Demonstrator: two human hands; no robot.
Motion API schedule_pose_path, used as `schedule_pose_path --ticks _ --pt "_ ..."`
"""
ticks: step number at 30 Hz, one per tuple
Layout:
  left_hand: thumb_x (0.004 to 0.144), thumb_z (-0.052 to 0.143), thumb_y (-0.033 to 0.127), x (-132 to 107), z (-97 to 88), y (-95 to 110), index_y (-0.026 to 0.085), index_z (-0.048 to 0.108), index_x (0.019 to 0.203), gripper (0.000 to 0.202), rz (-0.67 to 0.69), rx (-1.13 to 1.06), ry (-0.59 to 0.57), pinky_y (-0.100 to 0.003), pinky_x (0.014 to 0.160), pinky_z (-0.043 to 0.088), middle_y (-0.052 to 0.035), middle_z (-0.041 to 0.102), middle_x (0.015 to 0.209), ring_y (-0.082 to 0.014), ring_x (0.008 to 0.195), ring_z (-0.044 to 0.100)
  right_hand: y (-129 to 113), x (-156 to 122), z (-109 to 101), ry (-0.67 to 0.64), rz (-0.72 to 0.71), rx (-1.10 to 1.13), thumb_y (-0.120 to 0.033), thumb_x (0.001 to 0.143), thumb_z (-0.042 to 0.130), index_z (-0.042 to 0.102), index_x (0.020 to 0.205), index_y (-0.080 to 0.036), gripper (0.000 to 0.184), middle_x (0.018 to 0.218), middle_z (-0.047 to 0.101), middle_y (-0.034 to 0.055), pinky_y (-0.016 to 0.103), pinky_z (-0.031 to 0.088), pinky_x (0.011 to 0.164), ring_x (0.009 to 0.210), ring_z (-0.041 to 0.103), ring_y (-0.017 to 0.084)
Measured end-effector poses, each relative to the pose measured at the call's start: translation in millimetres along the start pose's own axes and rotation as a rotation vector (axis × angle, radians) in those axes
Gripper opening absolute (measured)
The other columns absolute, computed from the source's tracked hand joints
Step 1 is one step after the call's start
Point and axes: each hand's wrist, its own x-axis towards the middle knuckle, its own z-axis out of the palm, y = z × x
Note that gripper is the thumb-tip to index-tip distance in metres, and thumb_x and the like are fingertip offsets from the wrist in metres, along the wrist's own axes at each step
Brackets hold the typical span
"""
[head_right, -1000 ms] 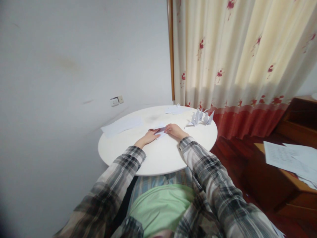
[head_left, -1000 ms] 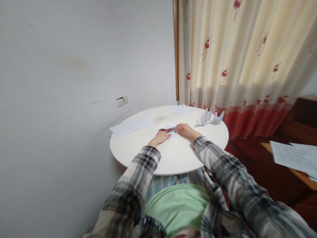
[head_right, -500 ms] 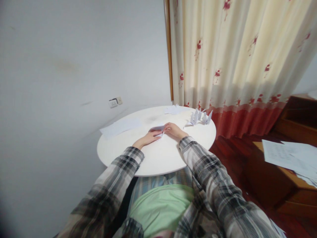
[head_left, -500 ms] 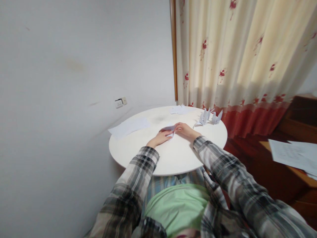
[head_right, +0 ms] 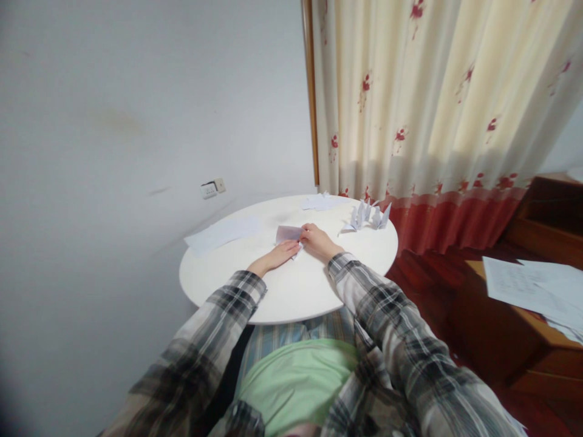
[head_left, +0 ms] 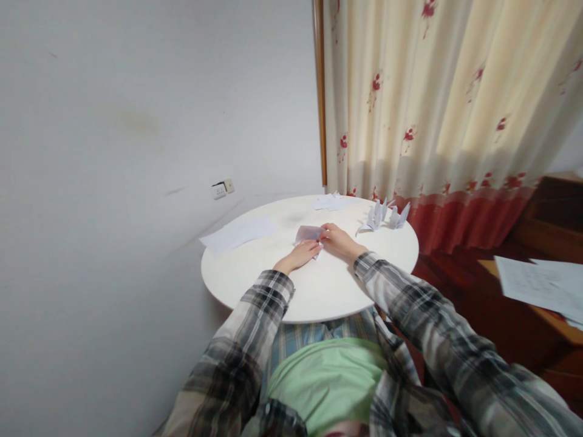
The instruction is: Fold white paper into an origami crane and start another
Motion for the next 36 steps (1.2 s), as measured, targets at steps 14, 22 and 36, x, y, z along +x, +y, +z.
schedule_pose_path --ticks 14,22,36 --pt "0.081 0.042 0.030 3.3 2.1 -3.8 0.016 0.046 0.061 0.024 0.014 -0.153 0.080 -0.025 0.064 0.038 0.0008 0.049 0.064 -0.0122 0.064 0.045 -4.7 1.0 4.9 0.024 -0.043 -0.122 -0.015 0.080 0.050 0.065 0.085 -0.015 0.017 0.106 0.053 0.0096 0.028 0.039 0.083 0.099 0.046 0.018" --pt "0.079 0.045 0.027 5.5 4.4 -10.0 0.016 0.045 0.059 0.023 0.023 -0.190 0.078 -0.024 0.062 0.038 0.0024 0.046 0.060 -0.0108 0.062 0.042 -9.8 0.9 2.2 -0.002 -0.029 -0.142 -0.015 0.080 0.050 0.065 0.086 -0.015 0.016 0.107 0.052 0.0104 0.028 0.039 0.084 0.099 0.046 0.018" --pt "0.077 0.049 0.028 -0.2 -3.5 -1.5 0.015 0.049 0.061 0.021 0.030 -0.217 0.062 -0.026 0.069 0.041 0.0008 0.051 0.065 -0.0119 0.066 0.047 -9.8 -0.5 -2.4 -0.039 0.021 0.020 -0.016 0.080 0.049 0.062 0.087 -0.015 0.015 0.109 0.050 0.0097 0.026 0.039 0.082 0.097 0.047 0.016"
